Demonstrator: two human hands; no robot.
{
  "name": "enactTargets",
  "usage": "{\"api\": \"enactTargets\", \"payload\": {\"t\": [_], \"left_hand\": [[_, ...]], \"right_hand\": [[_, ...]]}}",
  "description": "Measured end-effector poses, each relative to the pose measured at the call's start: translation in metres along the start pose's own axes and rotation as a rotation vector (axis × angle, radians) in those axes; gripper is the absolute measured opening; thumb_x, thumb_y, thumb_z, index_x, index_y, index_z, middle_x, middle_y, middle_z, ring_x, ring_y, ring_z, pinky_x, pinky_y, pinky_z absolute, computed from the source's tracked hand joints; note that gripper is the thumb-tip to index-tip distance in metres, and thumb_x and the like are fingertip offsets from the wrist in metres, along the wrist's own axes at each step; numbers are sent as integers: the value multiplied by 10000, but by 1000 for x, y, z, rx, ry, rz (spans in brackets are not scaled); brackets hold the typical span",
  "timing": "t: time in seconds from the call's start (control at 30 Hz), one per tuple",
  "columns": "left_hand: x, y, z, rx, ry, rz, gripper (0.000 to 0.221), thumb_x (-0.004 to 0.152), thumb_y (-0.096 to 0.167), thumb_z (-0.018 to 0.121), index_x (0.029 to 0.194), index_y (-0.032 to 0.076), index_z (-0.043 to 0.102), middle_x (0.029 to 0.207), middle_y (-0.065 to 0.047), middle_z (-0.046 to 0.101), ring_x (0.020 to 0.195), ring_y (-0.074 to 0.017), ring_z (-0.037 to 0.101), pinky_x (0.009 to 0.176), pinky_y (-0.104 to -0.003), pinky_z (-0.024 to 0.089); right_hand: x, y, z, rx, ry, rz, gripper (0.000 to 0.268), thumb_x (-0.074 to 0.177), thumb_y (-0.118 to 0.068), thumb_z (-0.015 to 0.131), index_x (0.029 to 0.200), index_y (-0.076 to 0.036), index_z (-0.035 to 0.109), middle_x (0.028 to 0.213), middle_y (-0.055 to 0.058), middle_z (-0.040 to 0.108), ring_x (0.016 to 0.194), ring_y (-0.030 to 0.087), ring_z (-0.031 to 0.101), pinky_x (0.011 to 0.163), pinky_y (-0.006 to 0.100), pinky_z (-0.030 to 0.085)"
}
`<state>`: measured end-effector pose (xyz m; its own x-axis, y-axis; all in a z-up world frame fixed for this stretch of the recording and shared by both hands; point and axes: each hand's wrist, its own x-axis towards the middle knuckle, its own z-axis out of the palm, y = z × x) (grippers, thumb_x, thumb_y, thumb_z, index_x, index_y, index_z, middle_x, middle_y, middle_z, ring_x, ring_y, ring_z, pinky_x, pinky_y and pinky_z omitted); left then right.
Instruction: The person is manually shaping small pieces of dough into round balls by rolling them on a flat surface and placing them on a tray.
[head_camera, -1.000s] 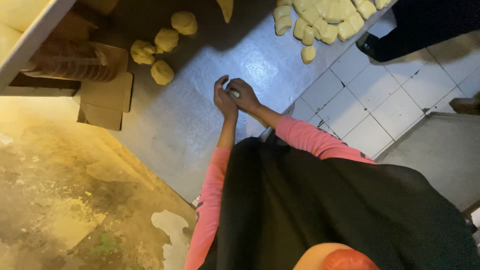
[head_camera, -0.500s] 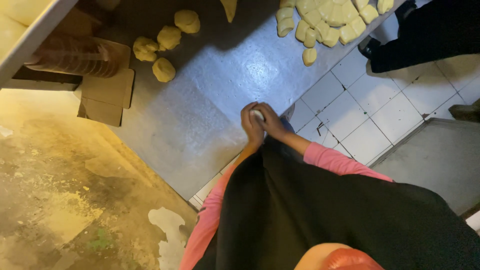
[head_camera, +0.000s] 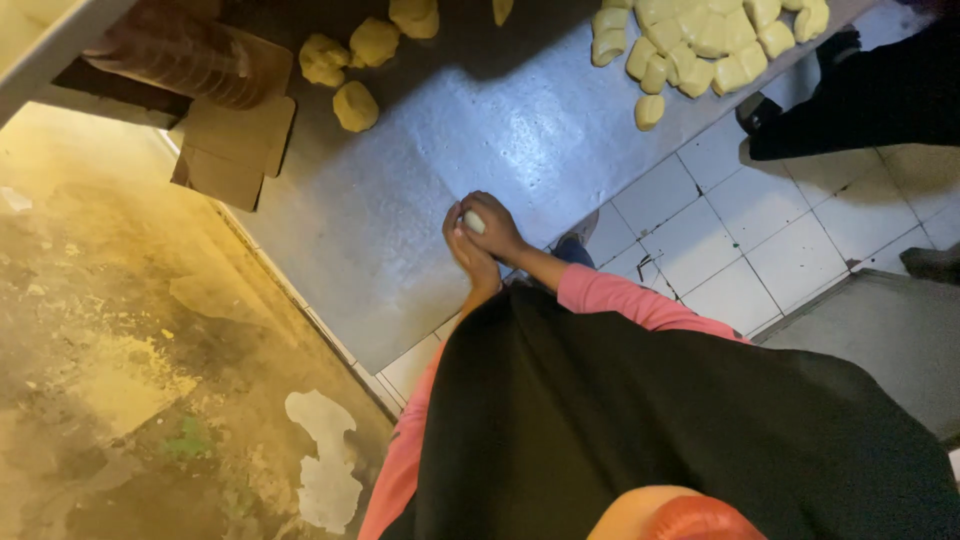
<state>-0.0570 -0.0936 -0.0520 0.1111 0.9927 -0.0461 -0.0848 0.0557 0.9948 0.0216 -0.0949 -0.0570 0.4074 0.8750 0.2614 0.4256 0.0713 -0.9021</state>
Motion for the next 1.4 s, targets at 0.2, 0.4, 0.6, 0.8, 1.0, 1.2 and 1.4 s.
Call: {"api": "enactTargets", "payload": {"t": [0.2,0.4,0.6,0.8,1.0,1.2,1.4], "left_hand": [[-45,-31,11,101,-75,34,432,1075,266,391,1363,-28,523,1399,-184,553,1293,-281,526,1155,-407,377],[-2,-32,77,258,-219,98,313,1067,212,467,1222,5,644,1247,-157,656,1161,-273,616,1028,-385,483],[72,-16,56,74,-151,-60,352,1070,209,416,1229,0,648,1215,-147,688,1113,-255,633,987,-364,499],[25,-19,-8,-8,-80,-26,427,1094,250,363,1379,-26,519,1394,-169,557,1295,-264,530,1147,-390,387],[-36,-26,17,-25,-132,-5,401,1064,209,418,1405,-1,446,1456,-152,484,1330,-272,486,1168,-407,363],[8,-28,71,255,-242,197,297,1053,159,485,1267,-4,610,1290,-156,626,1198,-266,584,1067,-403,451],[72,-14,33,65,-76,10,353,1071,210,416,1277,0,611,1285,-152,643,1183,-254,613,1048,-375,491]], "right_hand": [[-49,-5,-41,148,-79,128,288,938,-157,667,1187,-25,612,1192,171,608,1157,357,597,1000,407,468],[-9,25,-102,-114,-33,16,192,1015,-139,604,1158,-11,608,1112,157,611,1105,361,590,1155,490,394],[55,-1,-53,-34,62,101,180,948,-160,661,1081,-40,647,1043,130,608,990,330,609,844,413,500],[20,-3,-2,-7,-36,43,175,862,-146,720,998,-66,644,1002,101,628,997,321,610,865,398,504],[-27,-16,-54,117,-94,40,296,899,-145,693,1145,-15,590,1159,190,578,1116,375,549,974,442,450],[-4,32,-82,-64,-7,57,274,975,-148,630,1205,-4,588,1176,193,546,1128,369,536,1006,419,450],[62,-7,-25,56,-46,166,171,940,-174,680,1021,-24,666,980,130,606,927,320,624,807,389,513]]}}
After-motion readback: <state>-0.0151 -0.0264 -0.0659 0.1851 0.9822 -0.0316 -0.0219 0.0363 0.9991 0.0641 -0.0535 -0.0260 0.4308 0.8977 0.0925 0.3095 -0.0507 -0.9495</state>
